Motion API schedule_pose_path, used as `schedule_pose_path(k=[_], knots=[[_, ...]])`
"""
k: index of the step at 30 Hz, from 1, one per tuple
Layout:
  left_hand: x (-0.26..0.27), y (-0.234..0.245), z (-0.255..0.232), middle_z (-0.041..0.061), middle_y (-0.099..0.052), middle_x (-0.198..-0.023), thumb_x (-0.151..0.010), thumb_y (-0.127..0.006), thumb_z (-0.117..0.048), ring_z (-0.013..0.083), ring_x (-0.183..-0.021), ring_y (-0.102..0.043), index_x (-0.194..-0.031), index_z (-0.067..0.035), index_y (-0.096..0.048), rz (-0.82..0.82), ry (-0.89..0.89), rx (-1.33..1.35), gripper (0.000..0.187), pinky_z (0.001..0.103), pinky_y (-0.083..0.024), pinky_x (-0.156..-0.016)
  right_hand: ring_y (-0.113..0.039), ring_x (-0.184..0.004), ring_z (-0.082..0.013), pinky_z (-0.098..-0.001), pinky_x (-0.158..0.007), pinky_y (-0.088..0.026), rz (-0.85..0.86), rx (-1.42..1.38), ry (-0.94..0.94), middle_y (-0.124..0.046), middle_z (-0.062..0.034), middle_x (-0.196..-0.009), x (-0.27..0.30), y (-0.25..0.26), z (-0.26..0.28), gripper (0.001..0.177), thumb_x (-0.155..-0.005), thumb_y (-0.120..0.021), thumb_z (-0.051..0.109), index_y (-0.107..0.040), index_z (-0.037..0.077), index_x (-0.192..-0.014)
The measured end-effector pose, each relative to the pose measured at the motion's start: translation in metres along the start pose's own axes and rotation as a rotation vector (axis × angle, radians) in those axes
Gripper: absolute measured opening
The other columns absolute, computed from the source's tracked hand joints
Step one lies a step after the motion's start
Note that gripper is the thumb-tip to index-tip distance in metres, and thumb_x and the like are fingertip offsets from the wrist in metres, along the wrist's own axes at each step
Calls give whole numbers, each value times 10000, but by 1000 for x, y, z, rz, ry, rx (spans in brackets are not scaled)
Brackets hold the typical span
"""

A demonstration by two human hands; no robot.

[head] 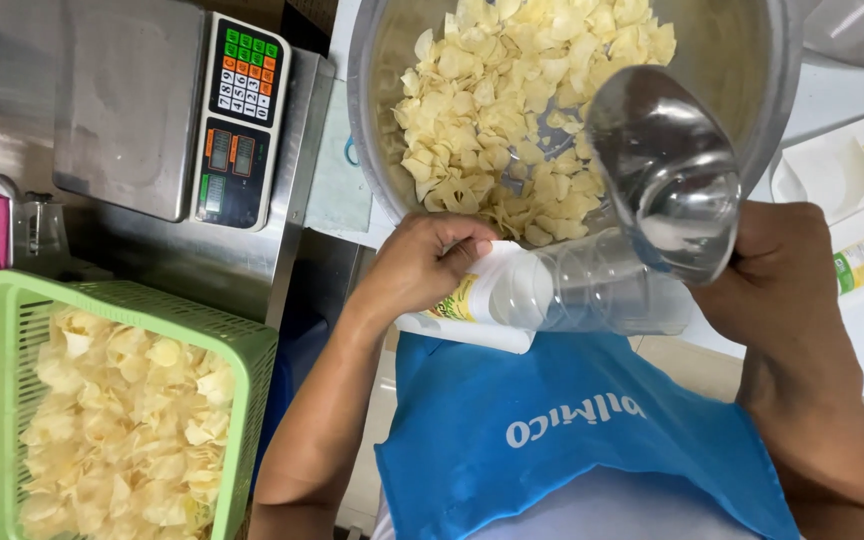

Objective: Packaging chips from a large bowl into individual bags using a scoop and a digital scale for weight verification.

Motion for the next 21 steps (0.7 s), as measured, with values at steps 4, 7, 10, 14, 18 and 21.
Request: schedule_pose_path(k=[4,7,10,14,18,21], knots=[[3,6,5,19,-809,-1088,-965,-635,-119,155,-1007,-747,-1067,-101,-780,-39,49,55,178,296,-566,-871,-265,-565,-63,-280,-521,-194,38,3,134,-299,71,-520,-3,-9,5,424,-908,-673,50,-395,117,-595],[9,8,13,2,-809,-1089,-969,-645,-180,139,-1015,-736,-1061,-130,-786,-53,136,93,176,289,-554,-887,-501,-571,-72,-260,-520,-346,73,14,196,-545,65,-599,3,-31,-3,196,-899,-738,195,-620,138,-755],[15,9,19,-4,-804,-1091,-973,-643,-198,138,-1021,-728,-1064,-146,-782,-29,180,126,173,291,-547,-892,-538,-539,-96,-273,-503,-364,88,-19,206,-600,50,-604,5,-54,-10,178,-925,-718,255,-676,147,-790],[19,10,26,198,-785,-944,-959,-645,-45,308,-942,-745,-1060,-39,-784,-90,50,197,171,454,-575,-888,-409,-326,-93,-240,-368,-328,15,-286,118,-456,-75,-394,-10,-72,-13,446,-1022,-622,102,-549,55,-585],[21,12,34,184,-786,-927,-963,-658,-54,271,-908,-737,-1045,-37,-789,-122,76,198,156,432,-579,-867,-452,-350,-45,-198,-381,-377,16,-302,142,-495,-78,-408,-17,-80,-21,433,-1028,-650,108,-580,66,-602],[21,15,36,169,-788,-907,-962,-669,-55,258,-878,-743,-1036,-52,-798,-146,96,192,149,412,-584,-843,-449,-397,-15,-188,-398,-380,59,-362,142,-497,-72,-409,-21,-82,-8,467,-1020,-651,107,-548,71,-565]])
Point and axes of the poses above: each hand's wrist, its own x-axis away from the middle knuckle, its own y-axis out of the back of the hand, z = x × y, the point moved 6 cm from there along -x, towards the middle knuckle
